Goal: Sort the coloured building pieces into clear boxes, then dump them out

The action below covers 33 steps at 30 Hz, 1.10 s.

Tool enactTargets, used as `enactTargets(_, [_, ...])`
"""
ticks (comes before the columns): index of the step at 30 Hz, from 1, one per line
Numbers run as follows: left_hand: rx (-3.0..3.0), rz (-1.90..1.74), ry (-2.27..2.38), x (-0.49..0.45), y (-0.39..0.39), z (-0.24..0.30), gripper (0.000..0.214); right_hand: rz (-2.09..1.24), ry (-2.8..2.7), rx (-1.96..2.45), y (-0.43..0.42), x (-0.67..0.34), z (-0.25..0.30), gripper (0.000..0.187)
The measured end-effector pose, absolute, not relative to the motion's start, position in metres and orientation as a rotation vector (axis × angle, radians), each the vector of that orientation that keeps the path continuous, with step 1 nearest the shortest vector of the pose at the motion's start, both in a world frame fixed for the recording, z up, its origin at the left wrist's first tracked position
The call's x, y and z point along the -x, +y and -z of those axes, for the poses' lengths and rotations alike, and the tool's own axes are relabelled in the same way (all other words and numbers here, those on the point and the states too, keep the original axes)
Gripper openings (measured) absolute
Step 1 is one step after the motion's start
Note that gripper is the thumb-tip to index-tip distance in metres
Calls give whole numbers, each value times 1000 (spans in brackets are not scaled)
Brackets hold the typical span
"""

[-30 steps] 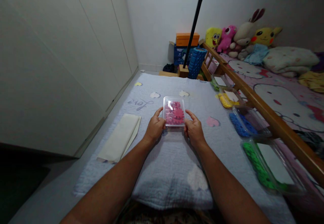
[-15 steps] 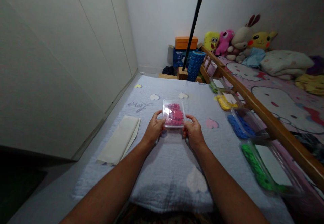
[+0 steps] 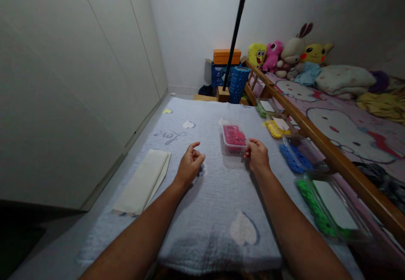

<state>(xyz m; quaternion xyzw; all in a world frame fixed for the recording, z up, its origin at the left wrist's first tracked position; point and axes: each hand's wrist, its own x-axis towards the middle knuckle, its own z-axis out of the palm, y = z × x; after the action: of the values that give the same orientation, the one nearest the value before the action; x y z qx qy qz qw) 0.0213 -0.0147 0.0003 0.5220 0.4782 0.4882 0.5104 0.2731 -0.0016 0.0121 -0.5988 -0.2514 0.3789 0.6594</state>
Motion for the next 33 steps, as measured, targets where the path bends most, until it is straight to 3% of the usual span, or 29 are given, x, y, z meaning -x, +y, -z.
enactTargets(7, [-1557,-1185,1359,-18,-13,2,40,-740,-491,1399,26,-314,-13,33])
enactTargets(12, [-1945,-996,1513,-20,-12,9,37,-664,-461,1475,19,-318,2,45])
enactTargets(19, [-2307,-474,1669,-30,-19,7,36,-23,-1248,1501,7,-292,15,39])
enactTargets(28, [-2440,-44,1648,-41,-15,-22,35,41,-1499,1515,34,-294,31,35])
enactTargets(33, [-2327,-84,1647,-64,3,-32,36,68,-1480,1581,64,-301,31,34])
